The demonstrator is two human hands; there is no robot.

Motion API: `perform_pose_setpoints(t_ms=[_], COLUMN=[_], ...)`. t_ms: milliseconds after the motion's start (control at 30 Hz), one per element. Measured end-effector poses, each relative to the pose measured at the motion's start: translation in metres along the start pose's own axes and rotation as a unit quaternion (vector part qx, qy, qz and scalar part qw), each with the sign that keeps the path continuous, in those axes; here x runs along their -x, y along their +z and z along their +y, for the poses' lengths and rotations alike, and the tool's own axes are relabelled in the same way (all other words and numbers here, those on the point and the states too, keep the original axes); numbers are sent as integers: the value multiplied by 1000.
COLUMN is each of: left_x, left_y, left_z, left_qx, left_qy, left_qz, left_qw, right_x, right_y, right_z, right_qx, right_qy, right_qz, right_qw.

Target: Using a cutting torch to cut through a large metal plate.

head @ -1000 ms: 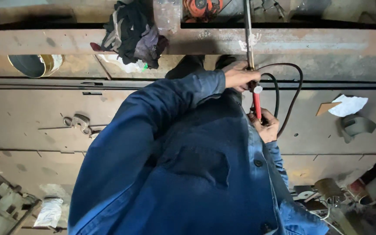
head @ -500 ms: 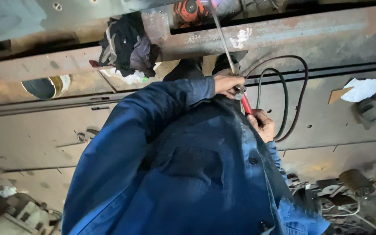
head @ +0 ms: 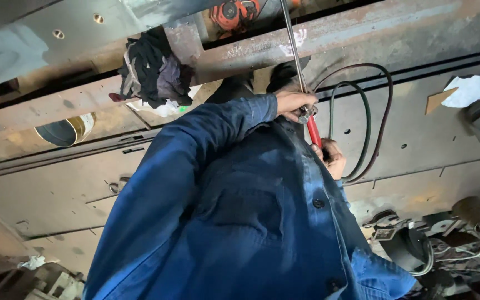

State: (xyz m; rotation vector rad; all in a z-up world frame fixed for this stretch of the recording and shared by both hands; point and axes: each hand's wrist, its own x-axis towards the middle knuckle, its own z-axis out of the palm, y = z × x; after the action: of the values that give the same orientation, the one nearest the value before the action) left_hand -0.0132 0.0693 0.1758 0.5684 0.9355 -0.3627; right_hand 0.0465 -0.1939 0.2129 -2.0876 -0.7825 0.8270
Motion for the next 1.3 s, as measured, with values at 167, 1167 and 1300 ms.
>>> perform_pose_setpoints(t_ms=[167, 1167, 1300], left_x=[4, -14, -28], left_y=[-1, -13, -23], left_z=[-3, 14, 2], left_qx=[-8, 23, -3], left_qy=[-10, 57, 72], left_qz=[-16, 80, 64], left_qw=[1000, 995, 995], right_x=[7, -52, -55], right_y=[1, 0, 0], right_z=[24, 13, 8], right_qx=[21, 24, 20], right_qy=[-7, -93, -90], right_qz=[10, 5, 0], right_qw=[1000, 995, 996])
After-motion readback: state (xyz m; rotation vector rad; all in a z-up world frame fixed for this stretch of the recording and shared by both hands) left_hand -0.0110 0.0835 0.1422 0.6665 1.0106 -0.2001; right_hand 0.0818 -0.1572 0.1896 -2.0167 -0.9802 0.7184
